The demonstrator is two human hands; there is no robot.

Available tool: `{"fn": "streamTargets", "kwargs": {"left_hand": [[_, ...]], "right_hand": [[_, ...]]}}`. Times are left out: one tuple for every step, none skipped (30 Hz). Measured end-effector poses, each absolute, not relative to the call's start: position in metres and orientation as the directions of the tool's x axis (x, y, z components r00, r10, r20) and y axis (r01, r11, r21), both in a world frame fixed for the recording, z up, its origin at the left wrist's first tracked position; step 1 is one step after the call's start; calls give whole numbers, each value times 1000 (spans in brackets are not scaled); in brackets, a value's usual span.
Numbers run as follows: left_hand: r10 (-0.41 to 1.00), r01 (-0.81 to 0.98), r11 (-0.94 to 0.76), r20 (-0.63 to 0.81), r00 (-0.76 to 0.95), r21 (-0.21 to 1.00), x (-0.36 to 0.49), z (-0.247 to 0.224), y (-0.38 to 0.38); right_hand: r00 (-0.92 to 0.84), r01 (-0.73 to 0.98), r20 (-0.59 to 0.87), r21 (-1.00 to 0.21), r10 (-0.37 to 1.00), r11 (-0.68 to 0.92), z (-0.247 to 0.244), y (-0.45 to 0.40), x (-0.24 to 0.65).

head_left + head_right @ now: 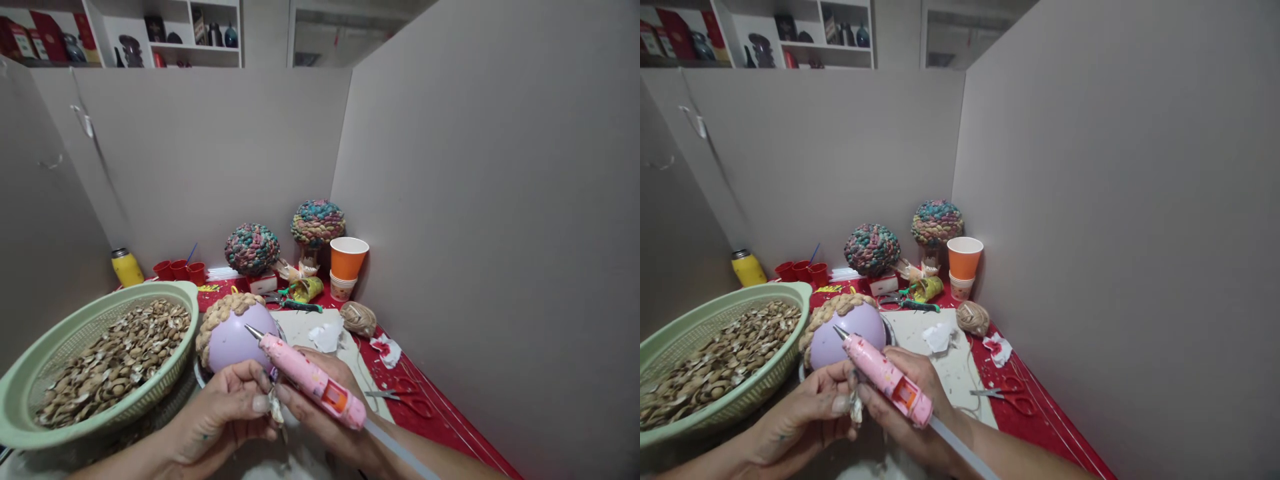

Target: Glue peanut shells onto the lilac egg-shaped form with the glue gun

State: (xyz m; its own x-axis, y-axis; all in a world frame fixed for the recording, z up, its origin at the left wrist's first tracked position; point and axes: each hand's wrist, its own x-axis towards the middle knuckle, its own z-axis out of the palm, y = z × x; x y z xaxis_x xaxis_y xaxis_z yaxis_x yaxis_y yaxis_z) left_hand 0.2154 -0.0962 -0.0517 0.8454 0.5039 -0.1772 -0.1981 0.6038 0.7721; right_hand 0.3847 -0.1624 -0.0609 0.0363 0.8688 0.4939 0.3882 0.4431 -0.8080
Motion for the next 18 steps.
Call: {"fn": "streamTargets", "kwargs": {"left_hand": [[512,-203,583,-163,843,787,215,-53,-96],[523,-203,552,-147,840,809,216,-54,-96],[535,-198,509,-128,835,838,216,-56,-97],[545,-186,457,-108,831,870,217,-59,-97],[552,-167,392,-86,829,905,218,-62,-98],[559,-141,310,-61,827,940,220,-65,-98],[568,-114,215,-29,823,970,221,-68,-97],[572,-91,114,9,820,989,223,-72,-97],[574,-77,9,58,817,997,224,-76,-95],[571,-71,-89,109,813,993,225,-80,-94],[562,-72,-180,163,811,981,225,-83,-92],[546,-80,-258,214,810,963,225,-87,-89],[523,-90,-328,260,812,940,225,-89,-87],[500,-96,-391,299,813,915,224,-92,-84],[485,-92,-443,325,812,892,223,-93,-81],[481,-80,-479,337,810,874,222,-93,-78],[490,-62,-495,337,804,867,221,-93,-76],[508,-44,-495,329,796,868,219,-92,-73]], "right_hand": [[54,350,456,-842,888,411,-59,-163,385],[69,311,417,-872,906,377,-57,-163,385],[85,280,392,-892,916,355,-54,-162,386],[97,248,378,-905,921,345,-52,-162,386],[103,217,374,-913,922,346,-49,-161,387],[108,191,376,-916,920,352,-47,-160,388],[119,175,379,-918,918,356,-45,-159,389],[127,168,381,-918,916,358,-43,-158,391],[135,165,378,-920,916,355,-42,-157,392],[137,168,367,-924,920,344,-41,-156,394],[137,179,357,-926,924,332,-42,-155,397],[142,194,348,-928,927,318,-43,-154,399],[156,207,340,-929,928,306,-45,-152,402],[174,217,333,-931,927,294,-47,-150,405],[197,222,328,-933,924,284,-49,-148,408],[222,223,320,-936,921,272,-51,-145,410],[241,224,309,-940,920,257,-52,-143,413],[253,228,297,-943,921,242,-53,-141,415]]}}
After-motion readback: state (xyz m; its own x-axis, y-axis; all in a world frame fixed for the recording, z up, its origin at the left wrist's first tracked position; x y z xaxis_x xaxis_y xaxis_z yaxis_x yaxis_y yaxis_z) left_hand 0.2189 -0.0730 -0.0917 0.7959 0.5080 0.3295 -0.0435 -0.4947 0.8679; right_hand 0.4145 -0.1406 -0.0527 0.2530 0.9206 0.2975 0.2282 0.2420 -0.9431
